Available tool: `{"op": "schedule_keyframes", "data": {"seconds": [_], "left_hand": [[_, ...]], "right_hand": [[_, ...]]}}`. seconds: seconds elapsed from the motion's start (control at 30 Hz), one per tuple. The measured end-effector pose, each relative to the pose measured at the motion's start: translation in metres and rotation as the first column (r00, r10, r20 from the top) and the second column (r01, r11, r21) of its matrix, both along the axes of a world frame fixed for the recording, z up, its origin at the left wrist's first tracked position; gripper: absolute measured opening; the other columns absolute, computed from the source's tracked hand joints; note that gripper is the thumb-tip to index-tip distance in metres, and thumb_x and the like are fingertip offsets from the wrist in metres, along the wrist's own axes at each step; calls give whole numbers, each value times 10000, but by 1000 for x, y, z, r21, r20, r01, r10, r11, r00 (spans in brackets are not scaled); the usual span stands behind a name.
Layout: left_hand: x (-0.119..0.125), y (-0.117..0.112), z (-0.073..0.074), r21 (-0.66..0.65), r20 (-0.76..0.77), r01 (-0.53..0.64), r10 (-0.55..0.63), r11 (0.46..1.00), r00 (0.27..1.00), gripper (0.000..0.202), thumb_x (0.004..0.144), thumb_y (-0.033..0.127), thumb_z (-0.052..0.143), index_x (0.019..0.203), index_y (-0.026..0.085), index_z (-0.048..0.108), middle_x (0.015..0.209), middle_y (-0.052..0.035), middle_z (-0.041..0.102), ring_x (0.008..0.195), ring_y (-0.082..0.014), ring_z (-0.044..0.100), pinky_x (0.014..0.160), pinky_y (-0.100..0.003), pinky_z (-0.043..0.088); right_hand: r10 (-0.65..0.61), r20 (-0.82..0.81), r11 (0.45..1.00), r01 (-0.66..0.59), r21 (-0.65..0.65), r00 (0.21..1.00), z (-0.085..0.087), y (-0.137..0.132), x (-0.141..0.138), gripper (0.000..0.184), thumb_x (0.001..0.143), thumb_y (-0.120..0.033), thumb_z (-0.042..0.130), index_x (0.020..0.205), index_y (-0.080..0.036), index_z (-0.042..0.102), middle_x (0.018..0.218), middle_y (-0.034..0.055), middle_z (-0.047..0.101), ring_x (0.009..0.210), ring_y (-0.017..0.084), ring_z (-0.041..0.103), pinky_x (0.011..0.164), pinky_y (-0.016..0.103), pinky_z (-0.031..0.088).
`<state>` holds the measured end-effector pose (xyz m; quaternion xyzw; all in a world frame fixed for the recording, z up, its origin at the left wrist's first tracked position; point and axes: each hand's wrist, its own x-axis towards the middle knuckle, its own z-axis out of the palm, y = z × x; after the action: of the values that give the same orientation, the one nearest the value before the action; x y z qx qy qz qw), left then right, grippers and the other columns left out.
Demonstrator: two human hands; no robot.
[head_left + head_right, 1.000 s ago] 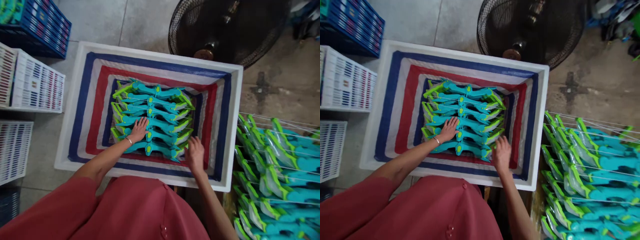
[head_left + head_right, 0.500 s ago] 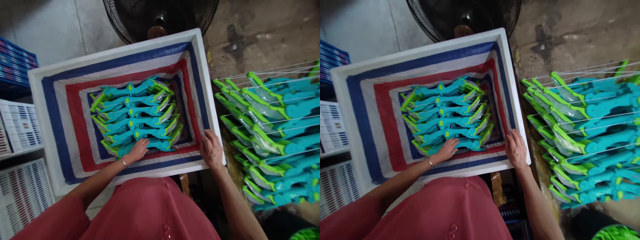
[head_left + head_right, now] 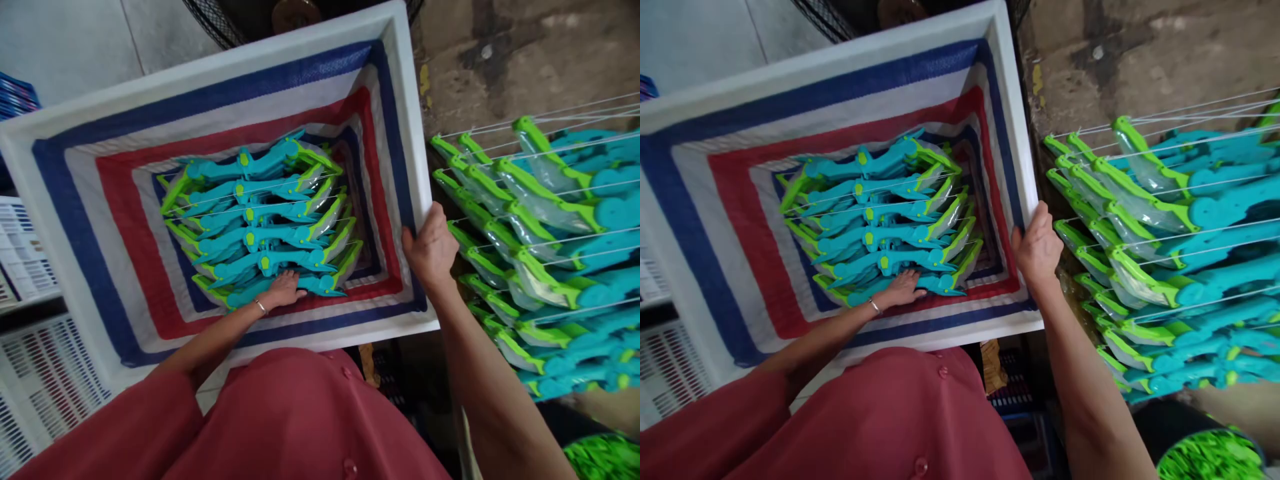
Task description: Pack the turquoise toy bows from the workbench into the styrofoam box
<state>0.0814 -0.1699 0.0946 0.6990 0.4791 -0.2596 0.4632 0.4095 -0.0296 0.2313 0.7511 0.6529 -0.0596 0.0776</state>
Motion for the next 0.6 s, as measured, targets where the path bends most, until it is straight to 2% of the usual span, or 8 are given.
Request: {"op": "schedule_keyframes", "data": {"seconds": [0.1,0.17,0.23,0.33,0.43,0.5,0.6], "left_hand": [[3,-3,-2,-34,-3,-35,35,999,999,744,1006,555,452,1541,39,436,1586,-262,452,1486,-389,422,1225,-482,353],[4,-1,-5,-45,-3,-62,62,997,998,713,1034,542,380,1561,64,417,1639,-229,395,1527,-353,377,1253,-455,322],[5,3,-10,-43,-10,-87,87,995,996,669,1060,501,305,1563,74,417,1653,-210,381,1524,-322,390,1251,-427,330],[6,13,-22,-47,-15,-88,87,995,996,608,1076,426,238,1478,73,526,1547,-206,523,1404,-319,537,1179,-419,424],[7,21,-38,-79,10,-27,28,997,1000,571,1069,362,238,1276,73,684,1340,-209,677,1218,-352,657,1042,-450,522],[6,24,-50,-84,50,33,-29,996,998,517,1054,302,274,1211,92,719,1265,-195,714,1149,-351,681,994,-450,539],[1,26,-67,-51,117,117,-110,992,987,385,996,198,389,1121,124,746,1175,-158,744,1101,-304,684,1018,-401,518]], "right_hand": [[-25,-8,1000,25,-11,1000,5,-4,3,706,934,-410,481,1542,-79,344,1322,270,612,1089,402,680,842,504,571],[-37,-2,999,37,-21,999,6,-5,6,700,924,-395,485,1524,-60,352,1293,277,622,1075,412,680,844,524,565],[-38,6,999,38,-23,999,6,-4,8,697,914,-386,491,1507,-45,361,1275,282,628,1065,417,679,847,539,561],[-53,31,998,54,-32,998,5,-3,8,684,912,-389,493,1495,-53,372,1270,277,632,1062,411,680,849,534,561],[-68,55,996,71,-54,996,6,-2,4,675,920,-379,482,1502,-57,366,1282,271,626,1090,397,676,865,512,559],[-68,64,995,73,-73,996,7,0,-1,677,923,-366,478,1511,-53,358,1296,269,620,1097,383,673,873,493,557],[-69,61,992,75,-103,996,10,3,-8,685,926,-343,473,1523,-34,338,1328,273,599,1069,366,676,860,472,556]]}}
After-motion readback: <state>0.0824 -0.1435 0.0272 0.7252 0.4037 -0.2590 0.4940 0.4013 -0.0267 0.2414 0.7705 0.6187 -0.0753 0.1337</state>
